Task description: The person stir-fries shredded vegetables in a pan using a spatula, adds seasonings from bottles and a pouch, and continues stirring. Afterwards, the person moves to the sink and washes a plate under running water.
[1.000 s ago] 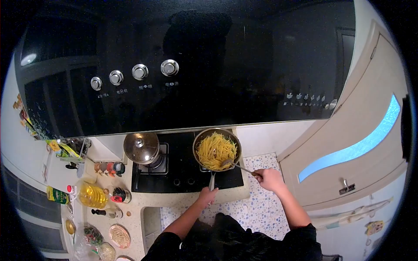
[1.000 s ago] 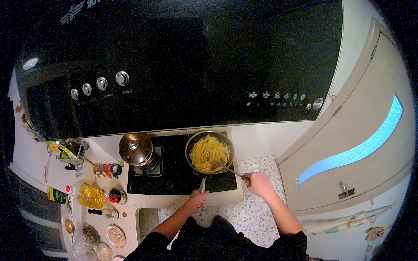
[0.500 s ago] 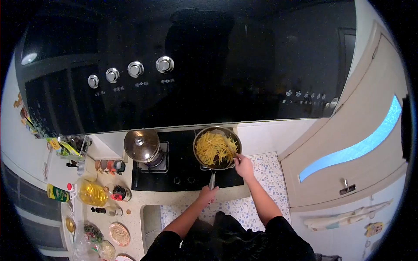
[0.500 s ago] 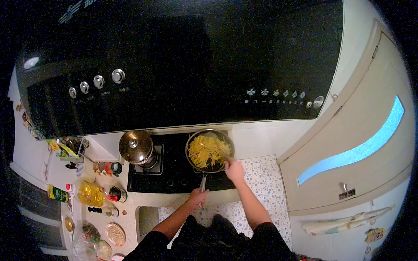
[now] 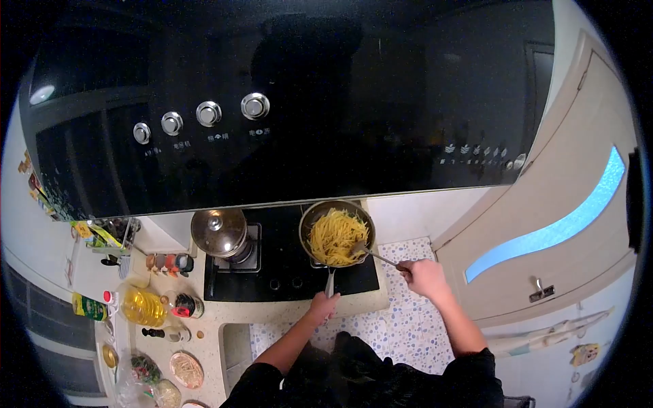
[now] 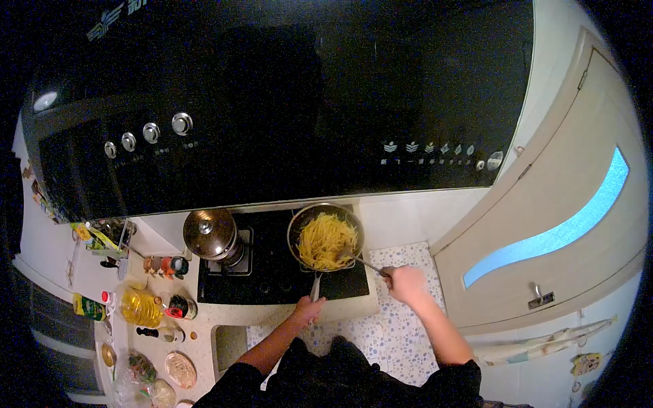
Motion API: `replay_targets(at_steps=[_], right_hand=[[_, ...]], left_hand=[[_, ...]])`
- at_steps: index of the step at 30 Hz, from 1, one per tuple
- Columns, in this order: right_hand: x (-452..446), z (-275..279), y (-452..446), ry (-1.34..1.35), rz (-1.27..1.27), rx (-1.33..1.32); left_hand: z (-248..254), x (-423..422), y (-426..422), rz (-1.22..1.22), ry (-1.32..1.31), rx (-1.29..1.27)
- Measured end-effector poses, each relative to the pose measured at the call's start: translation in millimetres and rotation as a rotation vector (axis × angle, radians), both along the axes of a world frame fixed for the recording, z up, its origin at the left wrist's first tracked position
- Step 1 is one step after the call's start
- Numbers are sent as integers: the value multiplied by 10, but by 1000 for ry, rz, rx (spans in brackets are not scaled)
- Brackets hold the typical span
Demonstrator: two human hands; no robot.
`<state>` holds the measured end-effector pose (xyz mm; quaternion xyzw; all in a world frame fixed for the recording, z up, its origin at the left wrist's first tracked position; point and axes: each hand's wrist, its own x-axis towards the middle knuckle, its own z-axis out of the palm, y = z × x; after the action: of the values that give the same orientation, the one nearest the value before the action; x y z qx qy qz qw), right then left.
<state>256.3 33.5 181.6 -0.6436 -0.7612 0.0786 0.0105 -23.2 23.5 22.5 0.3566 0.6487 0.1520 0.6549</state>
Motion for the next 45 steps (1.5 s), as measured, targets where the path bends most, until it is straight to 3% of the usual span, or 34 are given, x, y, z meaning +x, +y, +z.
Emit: replay_targets(at_steps=[2,5,10,17,19,24,27,30,37,41,45], right_hand=[[62,19,81,36,-29,-57],[73,-529,279,140,-62,-16],[-174,-1180,530,567,-312,139],[-499,-1619,580,508,-470,202],[-680,-1685,450,494,-410,198],[-512,-1494,237,641,-385,44],[-192,-1157,187,587,-341,-18],[-185,-862,338,451,-370,61],[-497,-1627,895,617,-394,145],[-681,-1675,727,488,-286,90],[-681,-918,258,244,-188,48]], left_hand=[[-63,-1,-8,28,-40,15],[60,17,-37,57,-64,19],[67,6,-47,69,-80,47],[-126,47,-44,129,-122,44],[-237,51,-32,126,-137,54],[-425,11,-11,83,-135,49],[-275,9,-6,57,-90,56],[-477,27,-31,159,-206,66],[-445,-13,-21,103,-146,69],[-491,9,-26,132,-154,71],[-286,-14,-26,125,-191,69]])
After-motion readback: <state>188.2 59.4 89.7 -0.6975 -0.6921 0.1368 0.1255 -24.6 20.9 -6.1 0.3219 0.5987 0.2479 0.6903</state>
